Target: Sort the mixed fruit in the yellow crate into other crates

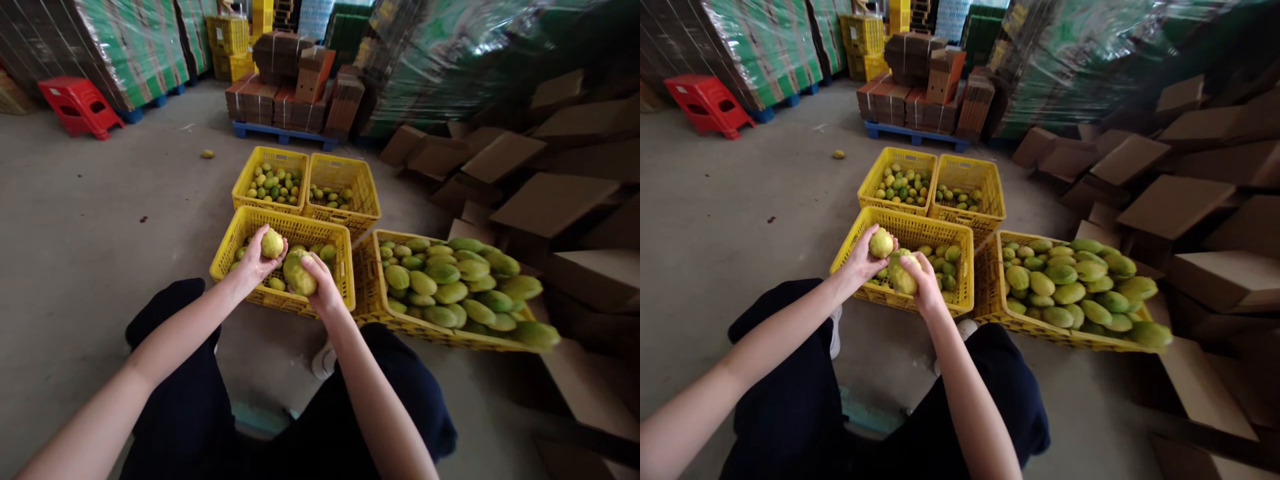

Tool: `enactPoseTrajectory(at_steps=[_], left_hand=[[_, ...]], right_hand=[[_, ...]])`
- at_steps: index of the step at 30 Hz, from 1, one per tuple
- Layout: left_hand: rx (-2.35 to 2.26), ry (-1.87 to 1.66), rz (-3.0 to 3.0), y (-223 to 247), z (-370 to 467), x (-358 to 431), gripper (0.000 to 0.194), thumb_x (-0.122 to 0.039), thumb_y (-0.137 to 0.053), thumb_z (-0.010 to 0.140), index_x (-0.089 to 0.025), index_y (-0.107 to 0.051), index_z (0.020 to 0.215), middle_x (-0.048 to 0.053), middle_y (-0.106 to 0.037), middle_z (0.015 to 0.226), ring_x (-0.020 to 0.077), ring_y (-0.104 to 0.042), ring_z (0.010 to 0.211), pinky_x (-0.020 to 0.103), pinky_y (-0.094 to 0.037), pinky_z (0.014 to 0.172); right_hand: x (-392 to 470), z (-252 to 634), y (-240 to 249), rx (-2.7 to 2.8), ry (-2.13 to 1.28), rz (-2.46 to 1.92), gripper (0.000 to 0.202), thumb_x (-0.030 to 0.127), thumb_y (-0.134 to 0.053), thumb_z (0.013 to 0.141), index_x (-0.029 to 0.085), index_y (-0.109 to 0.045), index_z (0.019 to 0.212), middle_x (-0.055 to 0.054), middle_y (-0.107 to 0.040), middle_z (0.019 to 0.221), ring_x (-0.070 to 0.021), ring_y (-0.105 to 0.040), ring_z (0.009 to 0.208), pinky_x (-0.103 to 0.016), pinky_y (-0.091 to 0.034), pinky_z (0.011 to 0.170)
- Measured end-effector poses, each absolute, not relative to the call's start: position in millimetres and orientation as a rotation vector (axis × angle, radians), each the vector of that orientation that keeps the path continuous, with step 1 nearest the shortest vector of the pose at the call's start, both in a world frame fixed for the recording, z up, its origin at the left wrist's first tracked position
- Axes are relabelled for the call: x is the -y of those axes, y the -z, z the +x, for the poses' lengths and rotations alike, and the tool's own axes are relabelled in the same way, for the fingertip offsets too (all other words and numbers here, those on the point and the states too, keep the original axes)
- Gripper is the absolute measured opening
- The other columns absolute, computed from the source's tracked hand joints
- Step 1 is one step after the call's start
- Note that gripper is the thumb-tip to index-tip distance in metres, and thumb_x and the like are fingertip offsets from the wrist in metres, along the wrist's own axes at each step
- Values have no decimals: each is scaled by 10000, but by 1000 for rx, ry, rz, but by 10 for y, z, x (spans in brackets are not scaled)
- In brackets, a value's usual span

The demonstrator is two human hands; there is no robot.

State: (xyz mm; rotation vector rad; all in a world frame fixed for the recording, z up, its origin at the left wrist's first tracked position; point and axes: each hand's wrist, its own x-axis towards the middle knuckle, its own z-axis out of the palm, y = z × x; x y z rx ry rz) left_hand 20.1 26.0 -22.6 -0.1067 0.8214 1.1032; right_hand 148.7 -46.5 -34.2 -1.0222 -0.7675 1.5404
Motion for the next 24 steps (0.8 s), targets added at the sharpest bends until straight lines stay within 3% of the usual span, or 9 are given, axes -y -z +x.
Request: enactPoseTrajectory(at_steps=[5, 10, 16, 20, 24], left_hand=[[-890, -928, -53, 359, 215, -215, 314, -436, -602, 946, -178, -634, 769, 40, -633, 618, 180, -661, 605, 285, -566, 624], [-900, -976, 17, 349, 220, -203, 262, -386, -625, 926, -185, -659, 761, 57, -637, 594, 213, -688, 676, 307, -581, 694], [-805, -1088, -80, 171, 190, -230, 98, -268, -636, 908, -171, -650, 905, 55, -693, 715, 167, -678, 662, 275, -586, 663], [-714, -1145, -95, 150, 133, -229, 116, -303, -655, 897, -200, -651, 951, 27, -690, 715, 160, -678, 647, 285, -599, 666], [-685, -1105, -34, 155, 123, -208, 178, -317, -588, 928, -204, -680, 1031, 19, -696, 684, 166, -677, 608, 277, -581, 601]], right_hand=[[558, 1309, 369, 1277, -1225, -1074, 429, 463, -903, 624, 220, -582, 773, 50, -605, 717, -122, -541, 659, -248, -472, 602], [473, 1374, 378, 1205, -923, -1303, 419, 488, -885, 623, 228, -576, 733, 45, -604, 713, -139, -537, 678, -261, -447, 624], [352, 1555, 365, 626, -1220, -1123, 351, 556, -771, 710, 229, -664, 778, 19, -674, 718, -181, -648, 712, -285, -550, 632], [294, 1687, 384, 396, -1340, -1002, 326, 542, -730, 755, 231, -677, 840, -18, -732, 734, -255, -741, 787, -375, -626, 682], [252, 1762, 412, 341, -1438, -898, 326, 564, -676, 823, 239, -677, 846, -17, -754, 771, -228, -734, 723, -381, -632, 668]])
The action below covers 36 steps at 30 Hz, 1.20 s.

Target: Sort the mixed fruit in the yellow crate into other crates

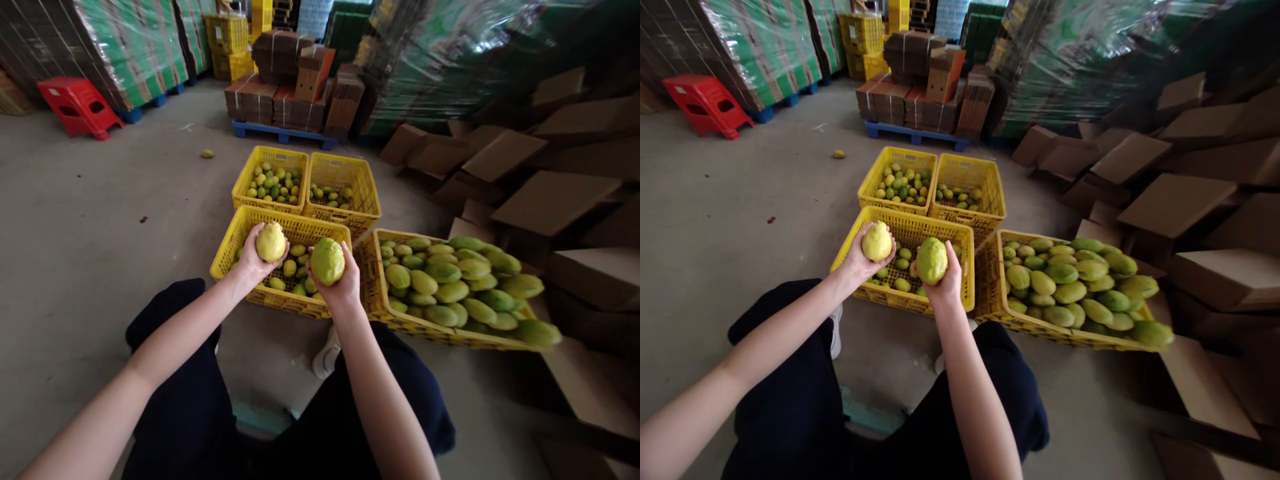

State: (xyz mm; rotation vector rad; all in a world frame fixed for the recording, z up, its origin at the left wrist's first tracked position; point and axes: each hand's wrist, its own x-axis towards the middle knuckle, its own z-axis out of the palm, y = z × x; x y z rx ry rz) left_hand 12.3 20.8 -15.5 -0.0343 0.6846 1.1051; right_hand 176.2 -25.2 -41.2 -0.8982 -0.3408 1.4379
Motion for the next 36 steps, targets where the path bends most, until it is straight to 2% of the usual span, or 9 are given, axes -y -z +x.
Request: enactPoseTrajectory(at_steps=[5, 10, 13, 16, 20, 23, 28, 32, 36], left_hand=[[-687, -1009, 115, 137, 174, -181, 403, -382, -431, 1007, -137, -689, 1195, 56, -727, 729, 182, -702, 648, 294, -589, 656], [-703, -955, 75, 140, 173, -178, 419, -404, -444, 1000, -115, -694, 1172, 89, -740, 760, 218, -730, 730, 343, -614, 748], [-711, -954, 75, 114, 163, -171, 323, -372, -512, 967, -139, -697, 1093, 74, -736, 747, 202, -719, 686, 336, -627, 739], [-728, -981, 99, 56, 163, -155, 258, -321, -551, 945, -144, -686, 1076, 70, -737, 747, 193, -722, 681, 324, -635, 747], [-724, -990, 106, -3, 154, -145, 335, -308, -519, 954, -105, -658, 1181, 137, -761, 838, 227, -754, 774, 326, -641, 767], [-721, -1004, 95, 5, 142, -159, 420, -272, -495, 945, -72, -609, 1296, 157, -762, 858, 245, -765, 800, 325, -648, 766], [-674, -936, 51, 67, 128, -200, 521, -280, -491, 960, -39, -510, 1421, 178, -761, 922, 246, -775, 806, 273, -652, 698], [-628, -871, 69, 111, 116, -219, 578, -333, -456, 999, -17, -434, 1483, 196, -763, 958, 228, -772, 757, 245, -643, 649], [-630, -823, 143, 145, 98, -237, 544, -380, -426, 1019, -13, -500, 1414, 175, -758, 857, 211, -749, 646, 238, -626, 580]], right_hand=[[225, 1747, 435, 364, -1599, -828, 425, 647, -675, 818, 235, -708, 917, -8, -756, 772, -209, -708, 636, -358, -618, 591], [250, 1755, 409, 371, -1641, -785, 476, 670, -669, 808, 218, -704, 954, -38, -773, 857, -224, -738, 722, -370, -634, 631], [278, 1772, 387, 353, -1632, -811, 404, 593, -703, 798, 214, -704, 938, -40, -773, 851, -211, -733, 706, -355, -639, 641], [293, 1785, 390, 448, -1609, -833, 319, 515, -718, 779, 233, -702, 927, -39, -776, 867, -242, -747, 749, -419, -659, 719], [288, 1780, 410, 646, -1558, -833, 252, 399, -723, 729, 259, -677, 934, -34, -768, 912, -275, -757, 880, -494, -647, 851], [290, 1746, 388, 693, -1499, -830, 319, 331, -740, 657, 268, -662, 959, -24, -760, 921, -285, -750, 938, -503, -636, 876], [329, 1693, 299, 690, -1495, -803, 343, 310, -748, 617, 260, -667, 947, -13, -757, 858, -260, -737, 815, -413, -641, 703], [356, 1694, 257, 589, -1621, -719, 316, 453, -731, 688, 218, -708, 899, -47, -733, 761, -253, -720, 768, -315, -559, 517], [359, 1703, 234, 492, -1675, -694, 372, 547, -703, 718, 195, -711, 841, -54, -706, 703, -247, -718, 743, -288, -516, 462]])
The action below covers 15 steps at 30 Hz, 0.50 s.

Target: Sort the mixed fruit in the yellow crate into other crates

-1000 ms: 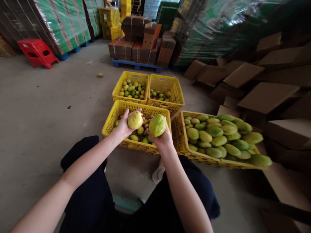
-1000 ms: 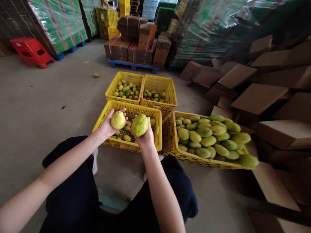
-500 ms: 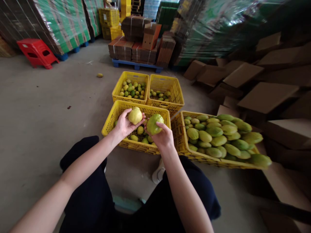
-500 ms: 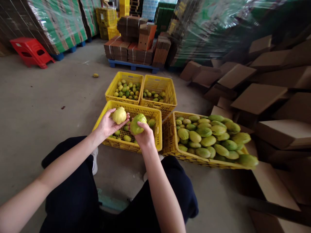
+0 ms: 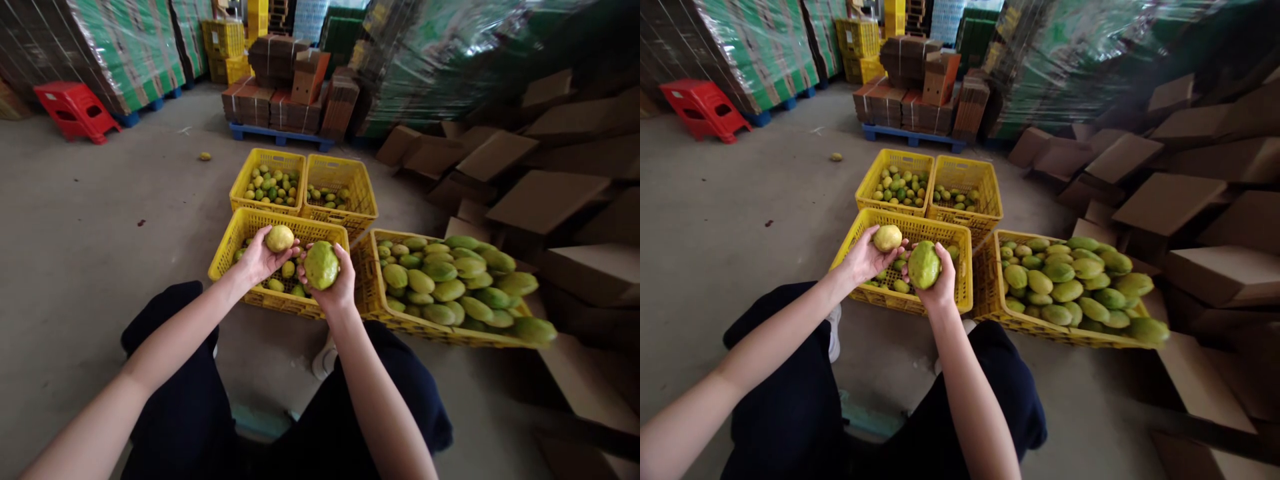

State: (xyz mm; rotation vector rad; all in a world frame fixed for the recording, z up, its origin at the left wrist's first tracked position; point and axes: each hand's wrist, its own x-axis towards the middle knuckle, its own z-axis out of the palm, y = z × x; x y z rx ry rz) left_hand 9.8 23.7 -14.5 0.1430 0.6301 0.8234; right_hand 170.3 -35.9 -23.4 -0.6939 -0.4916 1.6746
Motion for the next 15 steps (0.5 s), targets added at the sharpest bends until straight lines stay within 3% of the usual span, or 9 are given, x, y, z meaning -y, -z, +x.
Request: enactPoseTrajectory(at_steps=[6, 12, 15], left_hand=[[-674, -778, 249, 154, 104, -234, 429, -319, -521, 992, -41, -572, 1315, 141, -752, 822, 174, -712, 611, 210, -592, 549], [-662, -860, 460, 230, 122, -206, 320, -206, -711, 867, -130, -605, 1159, 103, -746, 872, 203, -749, 774, 293, -621, 762], [-643, -941, 627, 248, 99, -188, 429, -127, -830, 732, -193, -574, 1070, 69, -738, 954, 228, -761, 891, 358, -606, 875]], right_hand=[[367, 1681, 203, 388, -1668, -688, 316, 509, -647, 770, 196, -680, 808, -49, -705, 688, -248, -723, 747, -341, -590, 565], [387, 1657, 200, 303, -1481, -704, 162, 311, -723, 720, 214, -671, 839, -6, -727, 731, -177, -697, 647, -279, -563, 549], [386, 1691, 195, 246, -1440, -729, 168, 350, -705, 734, 219, -664, 831, -3, -711, 711, -170, -678, 631, -250, -510, 488]])
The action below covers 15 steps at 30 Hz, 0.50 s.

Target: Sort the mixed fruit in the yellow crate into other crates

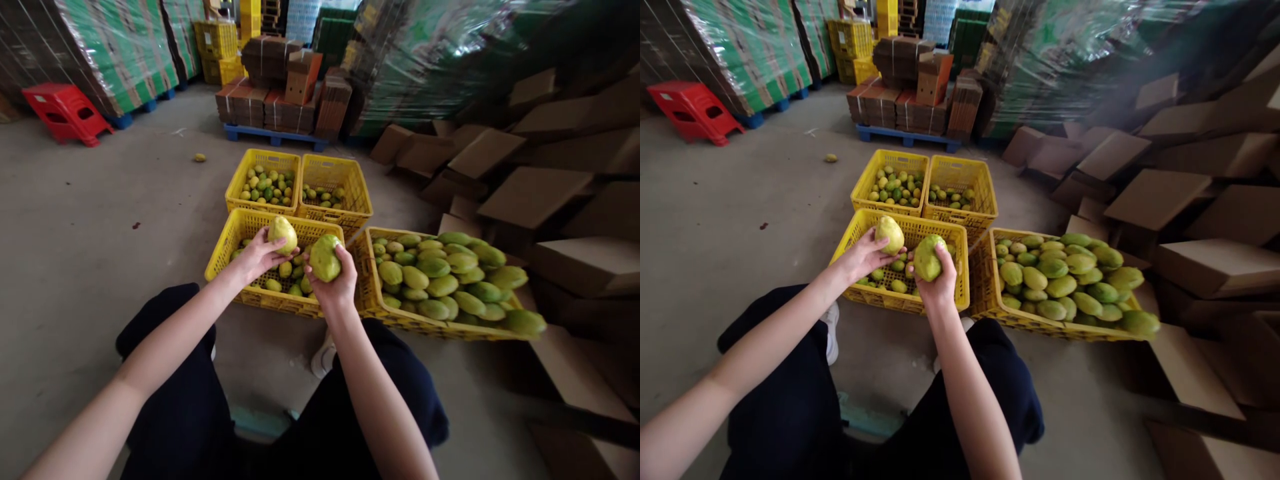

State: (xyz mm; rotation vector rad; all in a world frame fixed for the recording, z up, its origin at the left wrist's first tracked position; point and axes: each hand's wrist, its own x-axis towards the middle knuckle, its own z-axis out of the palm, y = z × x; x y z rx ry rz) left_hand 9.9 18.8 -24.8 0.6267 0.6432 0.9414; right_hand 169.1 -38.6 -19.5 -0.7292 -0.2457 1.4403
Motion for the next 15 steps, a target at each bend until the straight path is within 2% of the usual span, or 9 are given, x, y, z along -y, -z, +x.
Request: enactPoseTrajectory(at_steps=[4, 7, 10, 15], left_hand=[[-643, -980, 830, 212, 69, -147, 556, -78, -908, 597, -221, -582, 1025, 28, -723, 997, 216, -740, 929, 370, -589, 904], [-653, -1013, 910, 194, 66, -131, 589, -90, -921, 570, -237, -609, 1047, 14, -711, 987, 204, -716, 935, 362, -578, 906], [-680, -1051, 929, 198, 63, -148, 614, -112, -926, 567, -258, -623, 1081, 9, -693, 1007, 212, -692, 985, 375, -571, 925], [-749, -1047, 956, 220, 32, -219, 662, -203, -941, 569, -286, -619, 1141, 22, -675, 1098, 246, -667, 1056, 435, -576, 940]], right_hand=[[356, 1747, 211, 282, -1468, -773, 367, 549, -577, 806, 198, -683, 837, -37, -705, 718, -157, -585, 557, -261, -438, 447], [312, 1772, 250, 319, -1458, -803, 369, 575, -595, 811, 220, -672, 875, -29, -724, 785, -157, -574, 585, -284, -472, 510], [287, 1773, 292, 364, -1417, -829, 330, 490, -751, 724, 252, -636, 921, -7, -735, 890, -190, -665, 775, -326, -564, 668], [339, 1722, 342, 718, -1035, -1046, 560, 272, -873, 587, 299, -604, 1078, 34, -692, 976, -182, -666, 870, -357, -580, 812]])
